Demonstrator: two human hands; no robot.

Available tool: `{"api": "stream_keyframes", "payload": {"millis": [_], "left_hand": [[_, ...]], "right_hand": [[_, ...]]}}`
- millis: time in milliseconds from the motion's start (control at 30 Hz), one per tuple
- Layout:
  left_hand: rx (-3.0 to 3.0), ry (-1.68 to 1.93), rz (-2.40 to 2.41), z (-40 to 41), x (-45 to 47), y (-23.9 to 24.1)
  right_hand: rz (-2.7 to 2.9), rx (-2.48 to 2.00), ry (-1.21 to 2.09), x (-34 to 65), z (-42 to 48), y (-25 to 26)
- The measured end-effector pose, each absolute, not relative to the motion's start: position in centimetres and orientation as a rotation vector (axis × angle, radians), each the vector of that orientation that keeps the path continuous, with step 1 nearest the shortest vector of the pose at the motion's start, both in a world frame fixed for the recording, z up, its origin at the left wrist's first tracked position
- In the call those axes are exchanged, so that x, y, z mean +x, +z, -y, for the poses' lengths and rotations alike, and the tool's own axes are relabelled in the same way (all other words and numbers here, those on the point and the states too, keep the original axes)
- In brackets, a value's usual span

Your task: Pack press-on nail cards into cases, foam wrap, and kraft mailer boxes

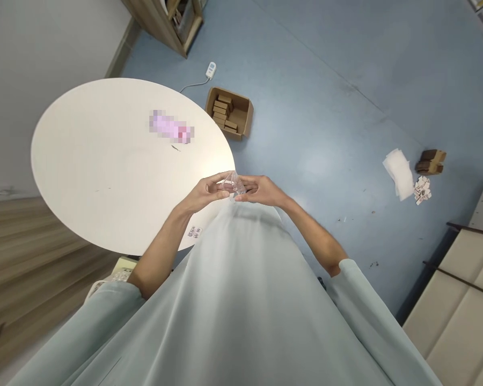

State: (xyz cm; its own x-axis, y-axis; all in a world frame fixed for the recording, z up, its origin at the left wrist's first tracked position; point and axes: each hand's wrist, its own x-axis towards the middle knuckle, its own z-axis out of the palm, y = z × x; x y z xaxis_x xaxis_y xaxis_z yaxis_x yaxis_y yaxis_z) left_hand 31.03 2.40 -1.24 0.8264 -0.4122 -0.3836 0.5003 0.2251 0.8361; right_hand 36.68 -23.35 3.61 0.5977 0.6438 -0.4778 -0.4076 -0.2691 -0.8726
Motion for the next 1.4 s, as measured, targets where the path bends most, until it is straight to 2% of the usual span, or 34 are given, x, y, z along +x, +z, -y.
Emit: {"api": "stream_keyframes", "payload": {"millis": [467, 1067, 1400], "left_hand": [[1.055, -0.532, -0.137, -3.1, 30.5, 0.5], [1.132, -0.422, -0.357, -1.3, 32.7, 0.1], [1.122, -0.390, -0.448, -1.1, 32.7, -0.1]], "right_hand": [[0.054, -1.632, 0.584, 38.1, 21.9, 1.3], [0.001, -1.492, 0.776, 39.2, 21.8, 1.1], [-0.080, -1.441, 0.763, 38.2, 21.3, 0.8]]}}
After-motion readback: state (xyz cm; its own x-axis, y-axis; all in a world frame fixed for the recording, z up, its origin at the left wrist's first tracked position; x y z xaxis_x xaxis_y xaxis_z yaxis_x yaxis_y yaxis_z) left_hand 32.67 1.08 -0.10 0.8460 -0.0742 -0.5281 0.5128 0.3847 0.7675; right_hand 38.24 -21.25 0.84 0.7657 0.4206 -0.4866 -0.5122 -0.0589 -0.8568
